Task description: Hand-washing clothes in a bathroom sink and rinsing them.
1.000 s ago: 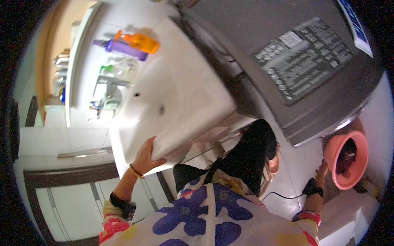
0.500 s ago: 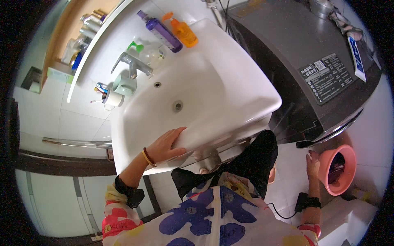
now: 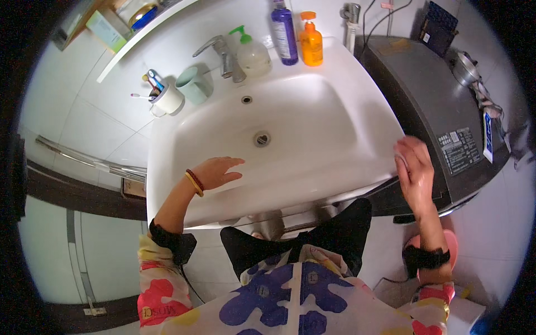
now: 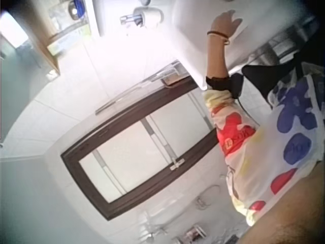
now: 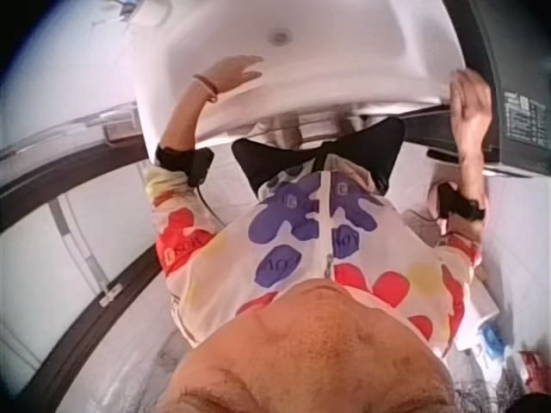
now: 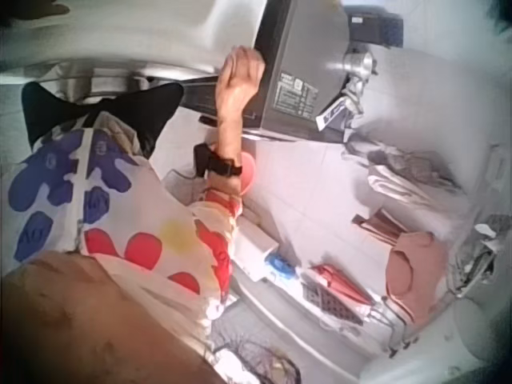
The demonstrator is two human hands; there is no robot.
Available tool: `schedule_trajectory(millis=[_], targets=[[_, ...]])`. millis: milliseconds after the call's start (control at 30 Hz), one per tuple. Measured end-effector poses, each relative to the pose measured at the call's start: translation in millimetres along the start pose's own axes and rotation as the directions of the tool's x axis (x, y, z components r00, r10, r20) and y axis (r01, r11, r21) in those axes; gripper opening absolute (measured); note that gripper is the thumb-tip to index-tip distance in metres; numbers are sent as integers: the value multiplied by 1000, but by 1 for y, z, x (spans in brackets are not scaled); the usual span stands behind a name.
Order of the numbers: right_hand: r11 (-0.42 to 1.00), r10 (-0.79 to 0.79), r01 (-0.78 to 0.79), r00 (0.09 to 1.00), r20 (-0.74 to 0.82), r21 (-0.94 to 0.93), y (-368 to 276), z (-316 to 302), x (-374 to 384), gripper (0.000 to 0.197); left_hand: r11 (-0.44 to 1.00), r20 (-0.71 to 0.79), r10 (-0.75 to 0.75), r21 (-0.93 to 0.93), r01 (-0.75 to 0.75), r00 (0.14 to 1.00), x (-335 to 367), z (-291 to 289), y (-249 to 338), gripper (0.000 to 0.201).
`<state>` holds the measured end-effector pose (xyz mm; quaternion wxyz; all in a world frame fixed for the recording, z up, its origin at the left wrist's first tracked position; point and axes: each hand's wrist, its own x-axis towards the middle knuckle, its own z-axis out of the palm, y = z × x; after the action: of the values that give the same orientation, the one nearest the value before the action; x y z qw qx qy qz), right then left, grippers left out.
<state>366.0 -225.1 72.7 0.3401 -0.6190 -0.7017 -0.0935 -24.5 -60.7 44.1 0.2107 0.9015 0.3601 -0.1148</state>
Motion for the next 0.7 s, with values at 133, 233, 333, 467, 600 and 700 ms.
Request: schedule_trajectory(millis=[133, 233, 333, 467, 600, 700], targets=[[997, 76, -73, 992, 106, -31, 20, 41, 24, 24, 975, -22, -14, -223, 9, 1000, 3, 1, -24, 40], [983, 94, -59, 976, 198, -173, 20, 45, 23, 28, 983, 2, -84, -161, 83, 996, 5, 1, -33, 40], [981, 110, -70, 969, 220, -181, 21, 49, 25, 27, 994, 5, -18, -105, 19, 1000, 15, 13, -54, 40], [976, 72, -20, 970, 232, -217, 17, 51, 28, 24, 997, 74, 7, -75, -1, 997, 34, 18, -65, 41], [972, 85, -32, 972, 220, -232, 15, 49, 31, 23, 999, 152, 24, -32, -19, 988, 51, 24, -67, 42], [972, 110, -58, 967, 228, -226, 16, 51, 31, 23, 999, 208, 35, 0, -36, 978, 66, 32, -69, 43]])
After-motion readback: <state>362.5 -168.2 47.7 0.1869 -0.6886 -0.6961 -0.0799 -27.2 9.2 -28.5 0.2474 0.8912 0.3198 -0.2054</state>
